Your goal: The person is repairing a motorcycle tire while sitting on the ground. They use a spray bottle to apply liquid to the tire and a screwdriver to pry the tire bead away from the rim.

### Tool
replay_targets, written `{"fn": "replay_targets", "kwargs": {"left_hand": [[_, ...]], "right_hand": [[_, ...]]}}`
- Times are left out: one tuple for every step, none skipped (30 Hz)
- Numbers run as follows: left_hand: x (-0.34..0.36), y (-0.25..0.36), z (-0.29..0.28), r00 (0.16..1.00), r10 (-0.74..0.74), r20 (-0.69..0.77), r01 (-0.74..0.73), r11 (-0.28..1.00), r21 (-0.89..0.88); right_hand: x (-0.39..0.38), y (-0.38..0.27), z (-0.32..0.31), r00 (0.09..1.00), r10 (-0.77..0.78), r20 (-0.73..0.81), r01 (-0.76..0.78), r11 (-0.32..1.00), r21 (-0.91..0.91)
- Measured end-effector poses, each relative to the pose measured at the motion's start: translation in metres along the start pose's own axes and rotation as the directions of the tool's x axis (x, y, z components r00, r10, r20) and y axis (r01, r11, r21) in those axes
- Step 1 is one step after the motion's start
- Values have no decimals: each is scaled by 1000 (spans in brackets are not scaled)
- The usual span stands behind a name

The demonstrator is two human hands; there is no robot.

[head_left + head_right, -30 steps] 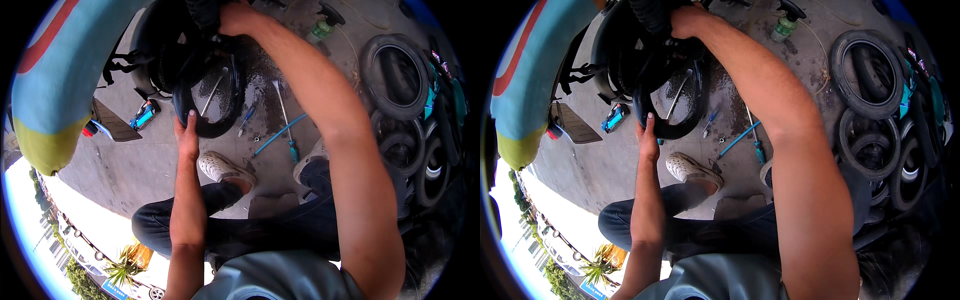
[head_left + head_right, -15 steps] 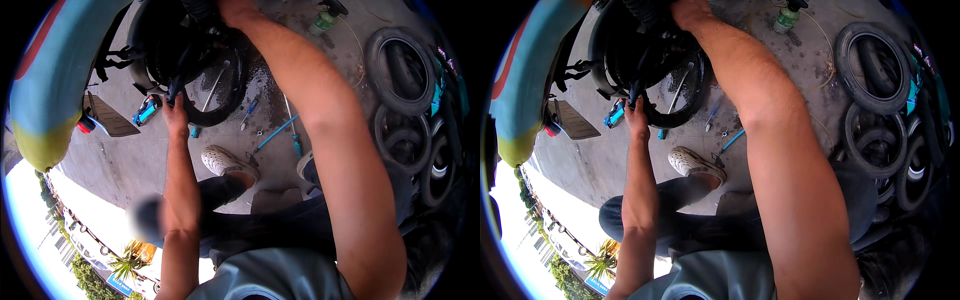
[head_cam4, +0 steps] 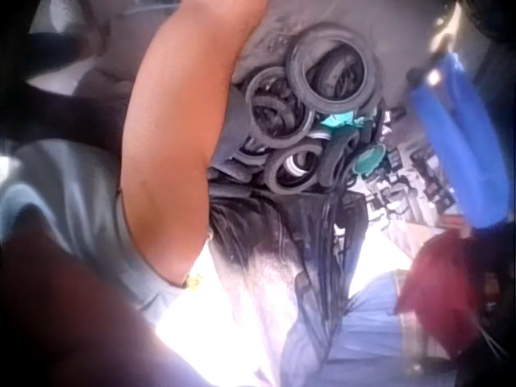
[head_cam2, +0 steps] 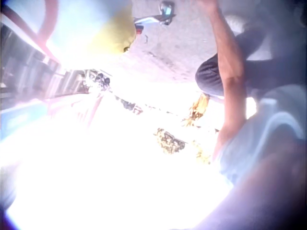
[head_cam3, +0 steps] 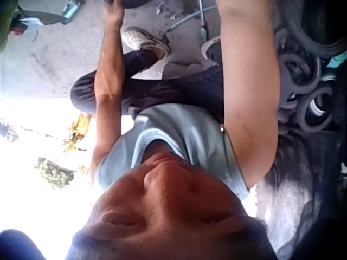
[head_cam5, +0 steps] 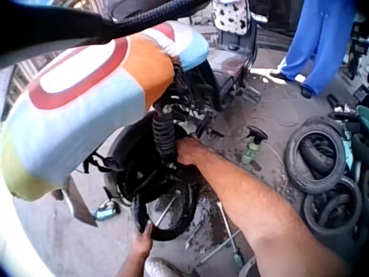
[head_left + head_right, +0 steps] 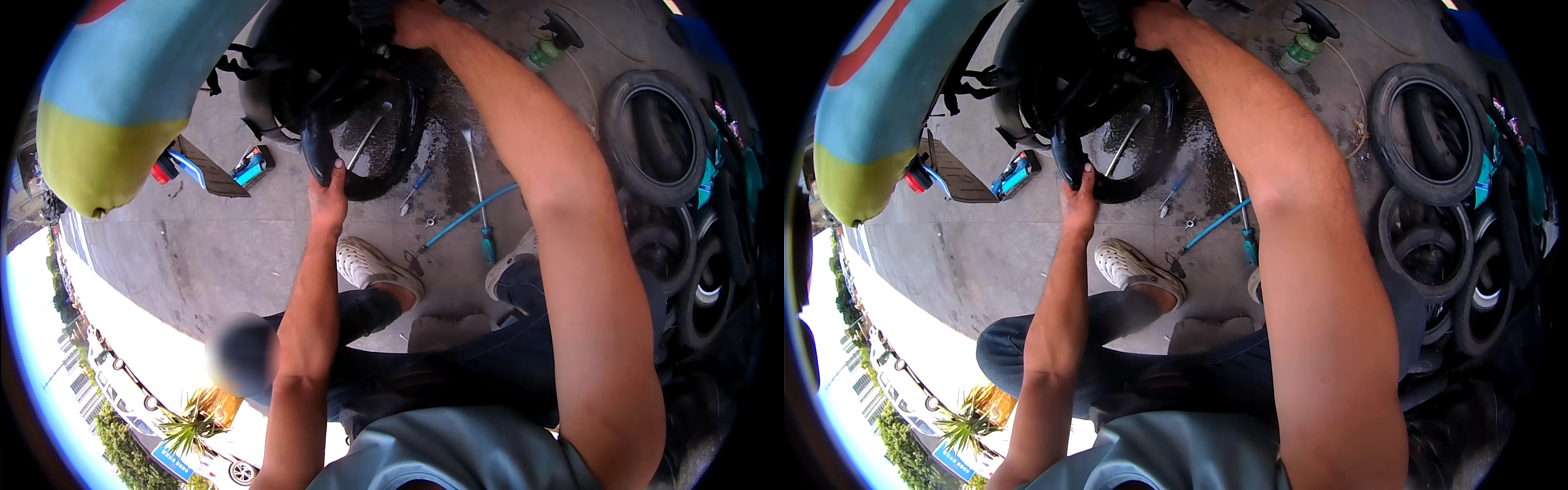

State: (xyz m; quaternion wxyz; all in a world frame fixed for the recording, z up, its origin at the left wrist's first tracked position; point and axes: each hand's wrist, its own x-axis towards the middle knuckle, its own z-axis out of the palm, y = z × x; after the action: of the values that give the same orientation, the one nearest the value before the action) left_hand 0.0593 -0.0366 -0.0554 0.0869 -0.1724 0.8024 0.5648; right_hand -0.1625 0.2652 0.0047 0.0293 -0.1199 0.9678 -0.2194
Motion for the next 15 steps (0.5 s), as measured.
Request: {"fn": "replay_targets", "kwargs": {"left_hand": [[1,2,1,1000,-24,-5,23,1000,-13],[2,4,5,999,-48,-4,48,998,-28],[11,-10,-5,995,-91,51,92,996,-11],[11,-2,4,993,-89,74,92,995,-32],[8,6,14,991,-86,99,92,994,-55],[2,13,16,989,-99,109,106,992,-65],[-1,27,16,981,-163,109,166,986,-21],[2,36,17,968,-228,109,227,974,21],[15,19,13,965,-262,32,263,963,-56],[15,16,12,979,-202,27,204,977,-63],[13,12,9,990,-141,22,143,987,-69],[12,13,7,996,-84,28,86,993,-84],[8,14,-4,998,-68,-12,68,998,15],[6,13,-19,998,-48,-42,50,997,51],[4,26,-24,998,-57,-35,60,995,82]], "right_hand": [[2,4,7,999,-18,-47,18,1000,1],[2,12,15,995,-32,-93,32,999,-2],[4,15,24,986,-46,-163,44,999,-13],[3,24,30,971,-55,-231,47,998,-39],[4,37,32,952,-66,-298,47,997,-68],[4,38,30,948,-52,-314,24,995,-92],[6,35,25,945,-44,-324,9,994,-107],[7,29,21,942,-36,-334,-6,992,-124],[16,18,16,963,12,-269,-71,975,-209],[16,17,18,972,39,-234,-87,976,-200],[15,14,21,978,64,-198,-102,976,-190],[14,17,25,983,95,-157,-124,973,-193],[5,12,28,997,33,-72,-48,975,-216],[6,6,28,998,30,-51,-40,974,-222],[7,4,24,999,32,-36,-39,970,-239]]}}
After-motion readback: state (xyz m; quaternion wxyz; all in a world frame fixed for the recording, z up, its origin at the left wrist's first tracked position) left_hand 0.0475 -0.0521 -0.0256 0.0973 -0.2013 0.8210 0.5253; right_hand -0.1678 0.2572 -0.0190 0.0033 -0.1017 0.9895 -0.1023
